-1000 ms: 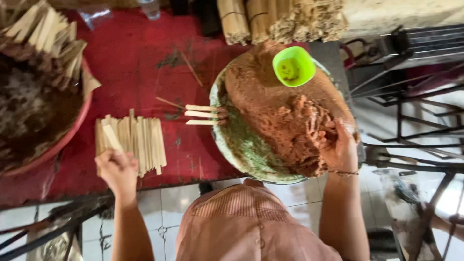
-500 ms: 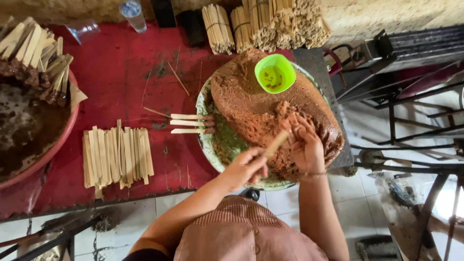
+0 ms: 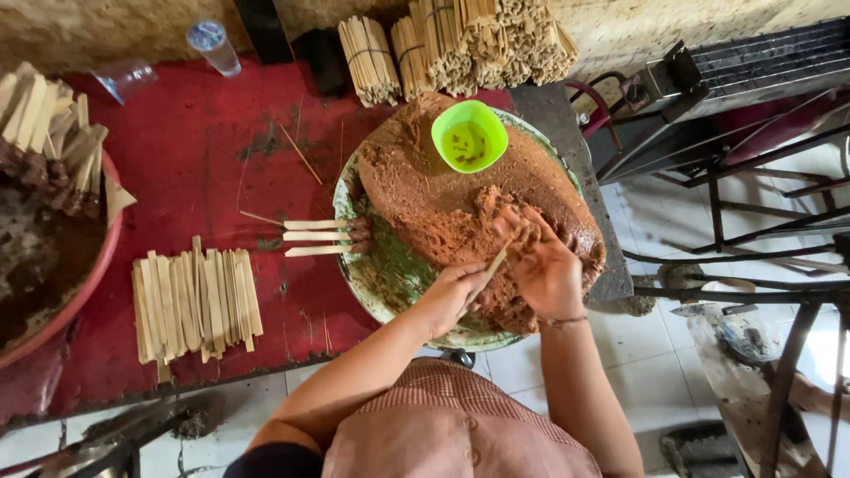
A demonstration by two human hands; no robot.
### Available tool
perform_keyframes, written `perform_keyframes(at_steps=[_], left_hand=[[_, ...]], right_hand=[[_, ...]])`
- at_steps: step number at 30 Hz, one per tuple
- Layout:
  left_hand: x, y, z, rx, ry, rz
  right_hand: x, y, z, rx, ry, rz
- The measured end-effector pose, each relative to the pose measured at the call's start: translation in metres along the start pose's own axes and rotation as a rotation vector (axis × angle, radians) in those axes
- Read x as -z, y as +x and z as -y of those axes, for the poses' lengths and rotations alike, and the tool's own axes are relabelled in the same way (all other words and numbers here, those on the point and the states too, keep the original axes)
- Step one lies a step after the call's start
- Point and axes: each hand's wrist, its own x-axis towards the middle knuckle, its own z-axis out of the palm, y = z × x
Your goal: The person wraps meat around wooden skewers and places them on a grill.
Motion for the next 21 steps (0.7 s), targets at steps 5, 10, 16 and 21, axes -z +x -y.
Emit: perform_keyframes(at_steps=[5, 10, 16, 21], left_hand=[[-0.015, -0.02, -0.033, -0.515, 0.953, 0.228], [0.003, 0.008, -0.006, -0.928, 1.515, 0.087], [-0.019, -0.008, -0.001, -1.007, 1.521, 0.081], [-0.016, -0.004, 0.007, -0.409, 0.385, 0.229]], right_hand=[[-0.03, -0.021, 0.015, -0.185, 0.175, 0.039], [-0.037, -0.027, 0.02, -0.153, 0.304, -0.144], [-0.003, 0.001, 0.009, -0.052, 0.208, -0.216], [0.017, 0.007, 0.002, 0.106, 0.113, -0.078]])
